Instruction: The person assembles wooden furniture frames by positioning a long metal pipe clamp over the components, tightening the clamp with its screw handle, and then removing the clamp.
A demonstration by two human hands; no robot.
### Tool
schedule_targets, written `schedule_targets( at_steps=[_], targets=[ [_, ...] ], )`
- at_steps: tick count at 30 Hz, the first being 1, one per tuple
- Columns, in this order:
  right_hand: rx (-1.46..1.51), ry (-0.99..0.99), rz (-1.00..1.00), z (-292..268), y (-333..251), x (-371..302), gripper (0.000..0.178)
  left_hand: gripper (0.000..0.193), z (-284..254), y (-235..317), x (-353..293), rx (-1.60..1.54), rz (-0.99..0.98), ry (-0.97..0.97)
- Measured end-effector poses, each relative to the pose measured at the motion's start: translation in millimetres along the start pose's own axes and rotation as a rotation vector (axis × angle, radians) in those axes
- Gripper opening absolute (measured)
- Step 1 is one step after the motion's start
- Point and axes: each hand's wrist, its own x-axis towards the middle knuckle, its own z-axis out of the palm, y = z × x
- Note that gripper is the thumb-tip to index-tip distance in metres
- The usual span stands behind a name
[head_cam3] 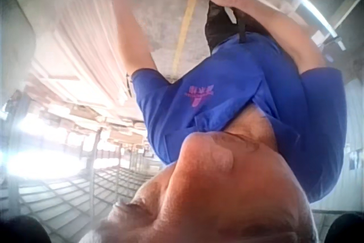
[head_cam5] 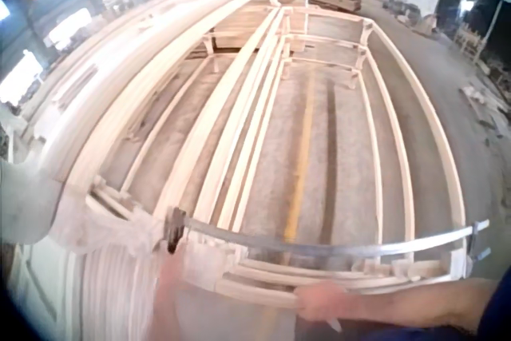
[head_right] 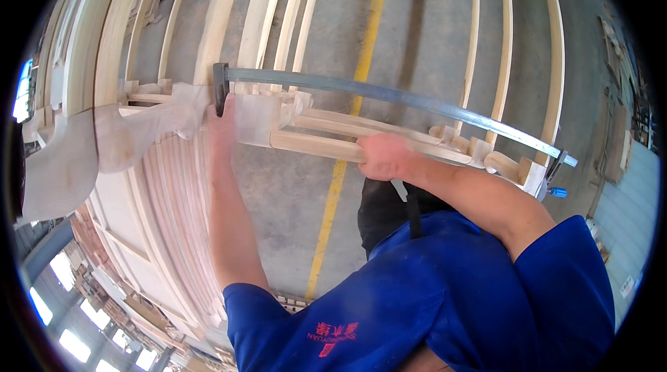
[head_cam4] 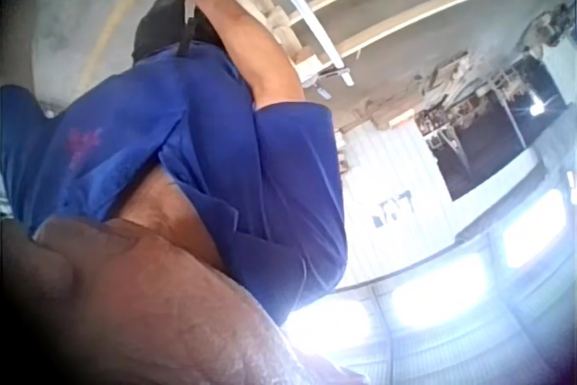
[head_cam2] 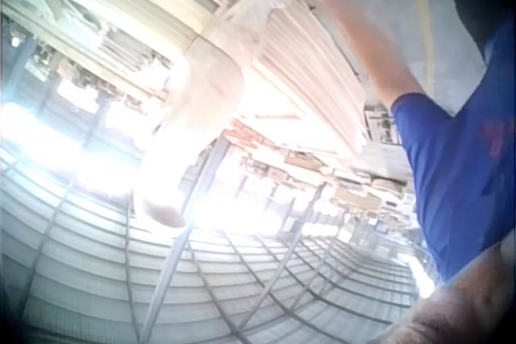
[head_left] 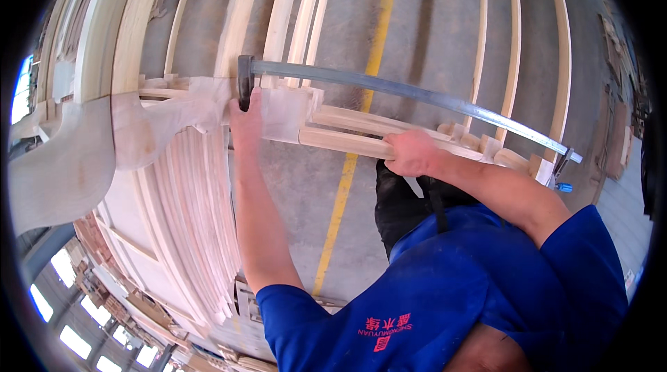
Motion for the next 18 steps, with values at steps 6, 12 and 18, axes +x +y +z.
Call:
schedule_targets(
  at_steps=[6,12,18],
  targets=[
    [-0.012,-0.044,-0.005,-2,-3,3,0.033,0.051,0,-10,11,-0.246,-0.052,-0.125],
    [0.023,-0.042,-0.02,1,-2,8,0.038,0.05,4,2,4,-0.169,-0.077,-0.018],
    [0.51,-0.258,-0.057,4,16,30,0.06,0.05,7,3,5,-0.138,-0.081,0.022]
  ],
)
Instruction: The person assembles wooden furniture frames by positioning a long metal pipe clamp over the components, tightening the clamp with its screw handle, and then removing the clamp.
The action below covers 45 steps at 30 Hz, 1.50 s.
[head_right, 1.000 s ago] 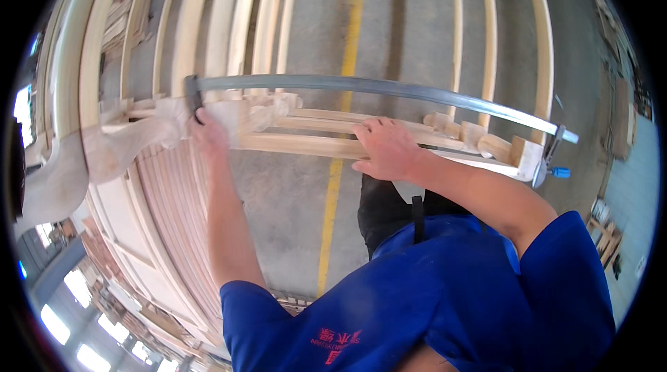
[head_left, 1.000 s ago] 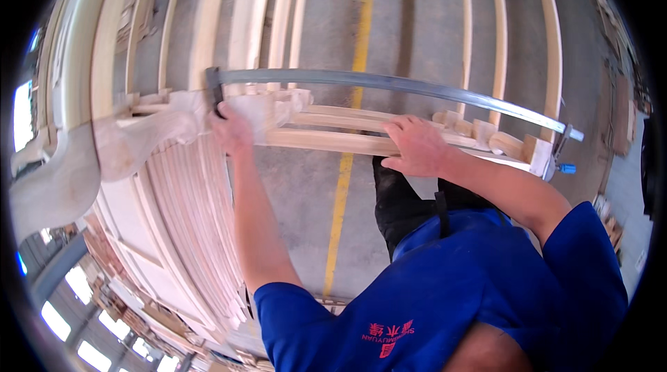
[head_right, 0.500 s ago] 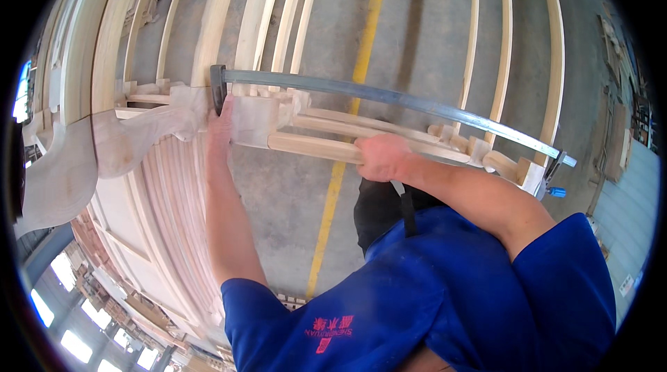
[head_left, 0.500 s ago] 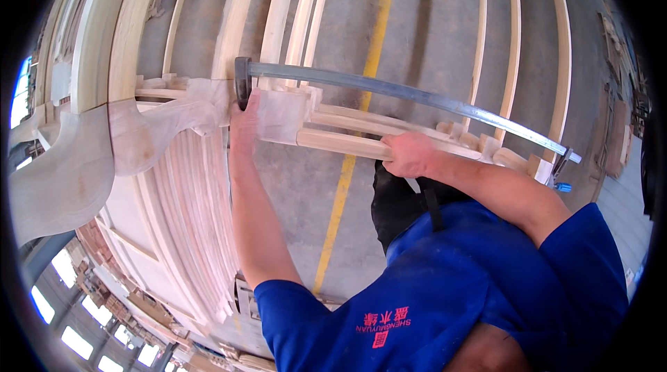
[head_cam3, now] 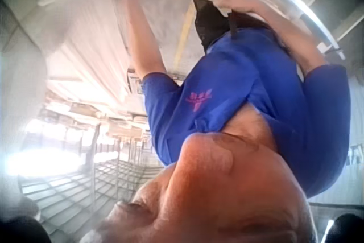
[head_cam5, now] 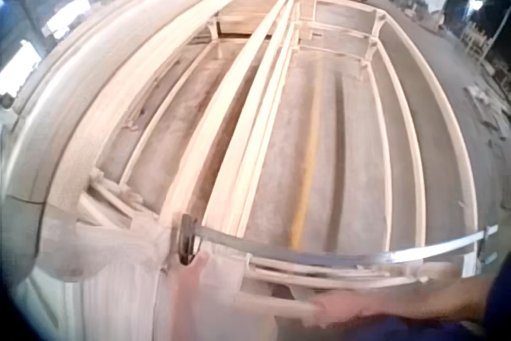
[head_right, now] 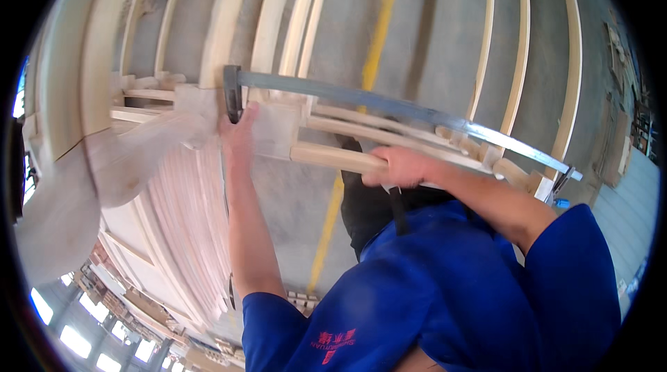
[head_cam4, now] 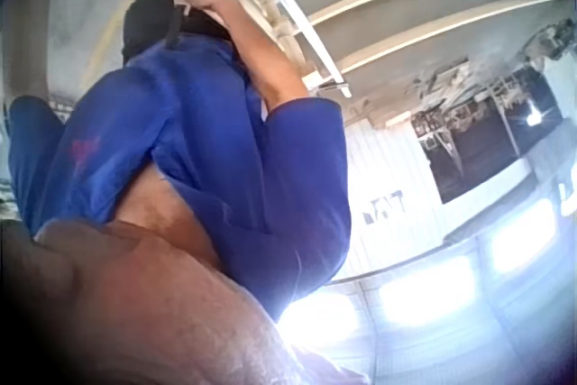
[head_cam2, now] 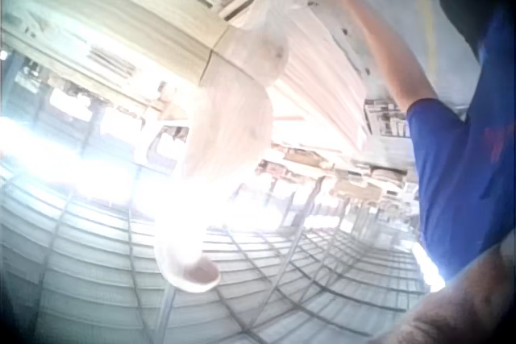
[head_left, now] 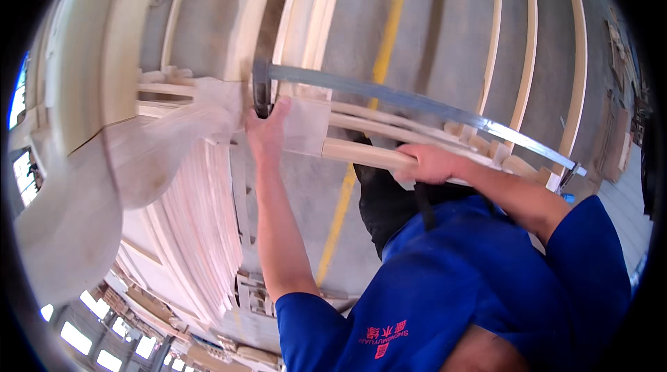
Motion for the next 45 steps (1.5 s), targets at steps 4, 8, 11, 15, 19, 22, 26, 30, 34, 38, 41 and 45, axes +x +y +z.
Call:
schedule_targets(
  at_steps=[4,8,11,15,19,22,26,30,34,38,41,45],
  targets=[
    [0.735,-0.044,0.275,3,-8,74,0.061,0.048,2,-2,-4,-0.024,-0.027,-0.003],
    [1.137,-0.111,0.544,8,-51,145,0.064,0.043,6,-6,-1,-0.076,-0.07,-0.016],
    [1.179,-0.229,0.518,27,-36,211,0.088,0.041,11,-1,-3,-0.116,-0.057,0.021],
    [1.294,-0.164,0.511,40,-50,249,0.077,0.041,7,-2,-9,-0.178,-0.073,0.045],
    [1.567,-0.228,0.336,68,-44,285,0.061,0.042,3,1,-10,-0.181,-0.095,0.065],
    [1.982,-0.423,0.007,97,-1,326,0.042,0.043,11,8,-7,-0.2,-0.093,0.055],
    [1.981,-0.457,-0.031,93,-14,332,0.04,0.049,9,4,-8,-0.249,-0.108,0.061],
    [1.945,-0.463,-0.019,94,-26,329,0.038,0.053,7,1,-11,-0.247,-0.065,0.079],
    [1.926,-0.452,-0.021,87,-25,331,0.037,0.056,10,3,-10,-0.236,-0.079,0.066],
    [1.921,-0.459,-0.014,87,-24,331,0.035,0.057,12,2,-12,-0.236,-0.071,0.086],
    [1.926,-0.467,-0.011,88,-24,331,0.034,0.056,12,2,-12,-0.236,-0.071,0.089],
    [1.946,-0.464,0.005,92,-22,326,0.033,0.055,9,-2,-13,-0.248,-0.071,0.085]
  ],
)
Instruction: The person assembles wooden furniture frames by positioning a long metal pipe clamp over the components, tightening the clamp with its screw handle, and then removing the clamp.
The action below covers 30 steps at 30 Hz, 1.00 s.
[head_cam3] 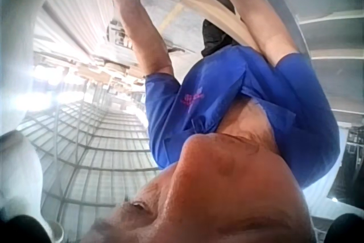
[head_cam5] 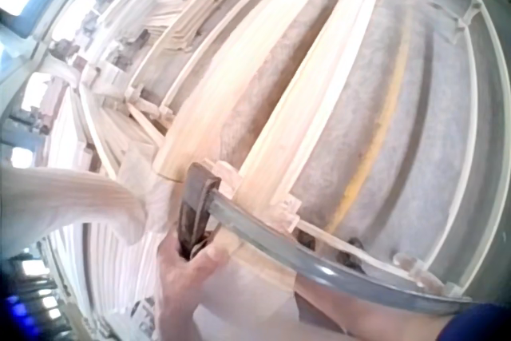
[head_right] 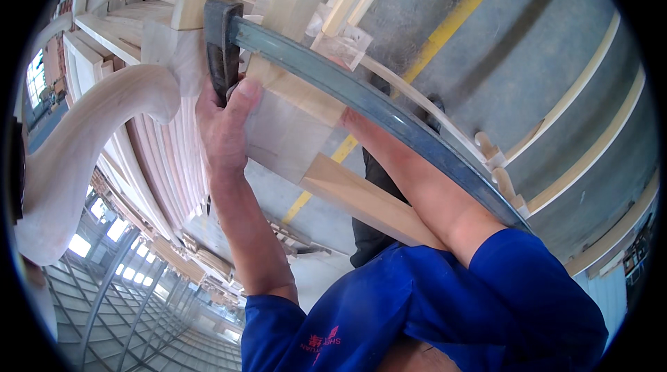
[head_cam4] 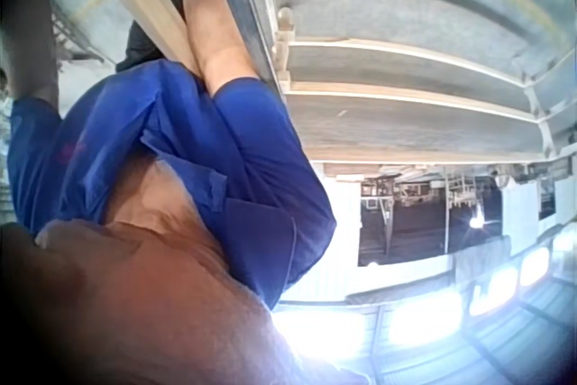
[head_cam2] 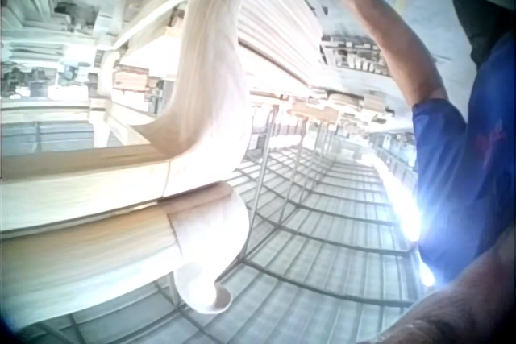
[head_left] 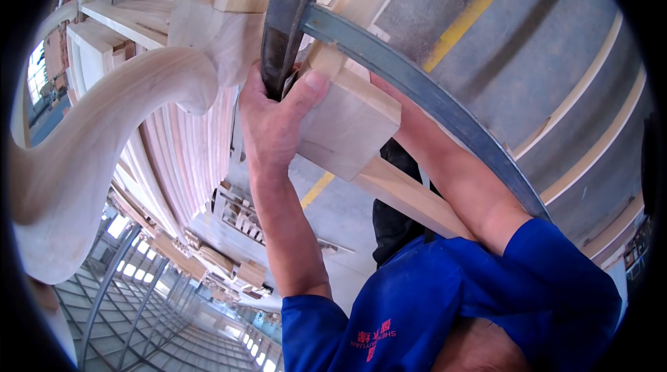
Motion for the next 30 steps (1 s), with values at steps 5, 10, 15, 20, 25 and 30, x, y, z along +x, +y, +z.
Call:
schedule_targets(
  at_steps=[5,10,15,20,25,30],
  targets=[
    [0.055,0.087,-0.011,4,-4,-9,0.031,0.049,6,7,0,0.053,0.022,0.002],
    [-0.704,0.437,-0.157,37,-5,-43,0.032,0.048,3,-4,-1,0.049,0.033,0.039],
    [-0.381,0.178,-0.17,-3,-6,-18,0.031,0.046,7,3,-5,0.011,0.038,0.011],
    [-0.371,-0.16,-0.178,44,-4,-33,0.041,0.047,3,5,-3,0.079,0.01,0.022],
    [-0.383,-0.04,-0.05,44,-12,-32,0.034,0.061,-5,16,-1,0.128,0.027,-0.041],
    [-0.547,-0.259,0.037,65,-3,-43,0.038,0.07,-14,12,-2,0.093,0.013,-0.092]
  ],
)
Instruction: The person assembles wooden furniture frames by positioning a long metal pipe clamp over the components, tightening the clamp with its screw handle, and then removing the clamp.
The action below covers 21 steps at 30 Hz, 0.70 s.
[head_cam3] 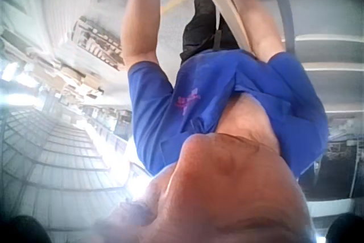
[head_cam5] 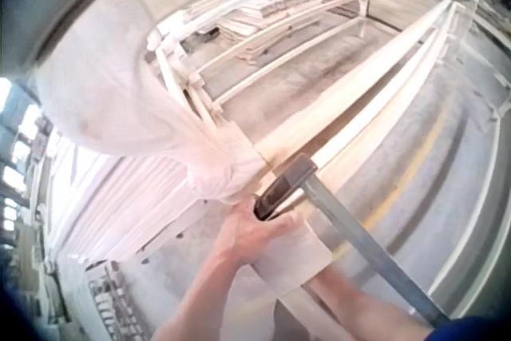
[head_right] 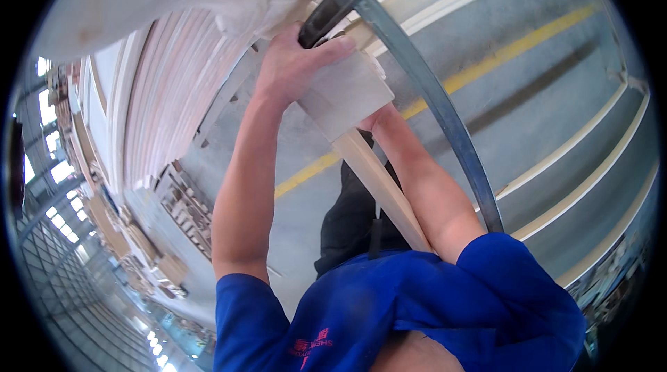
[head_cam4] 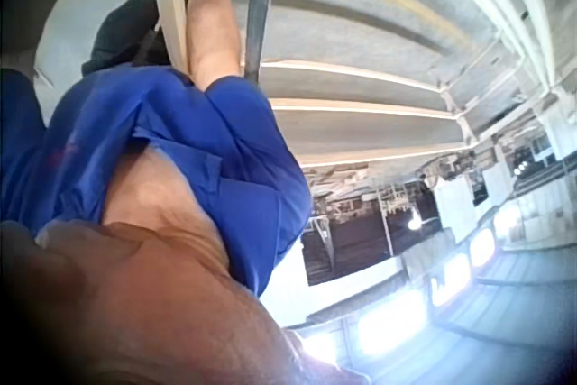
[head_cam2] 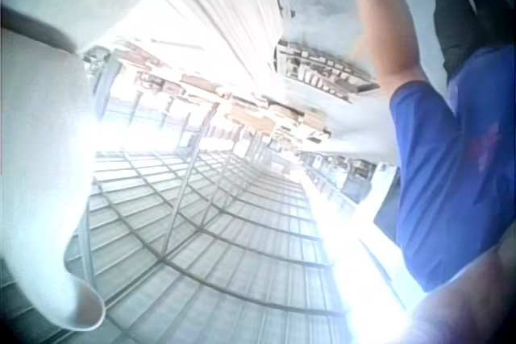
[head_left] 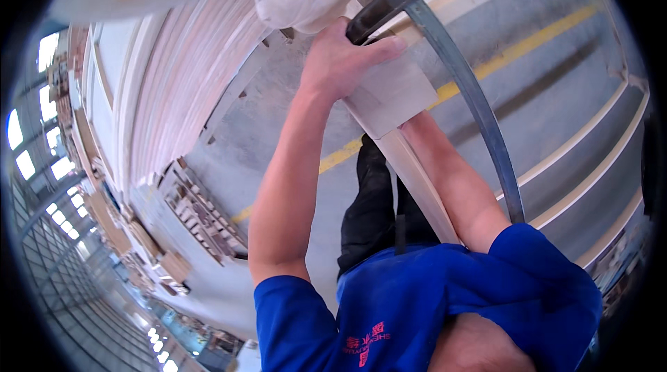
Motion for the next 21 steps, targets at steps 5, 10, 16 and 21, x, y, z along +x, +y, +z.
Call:
schedule_targets(
  at_steps=[5,10,16,21],
  targets=[
    [-0.092,0.036,0.038,-3,-16,2,0.042,0.074,0,0,-1,-0.012,-0.015,-0.018],
    [-0.156,0.07,0.069,-8,-26,1,0.047,0.078,1,-3,-2,-0.049,0.003,-0.035],
    [-0.225,0.147,0.127,-15,-29,-17,0.053,0.08,7,-4,-4,-0.073,0.02,-0.038],
    [-0.432,0.349,0.283,-24,-31,-54,0.058,0.08,11,-6,-1,-0.054,0.023,-0.03]
  ],
)
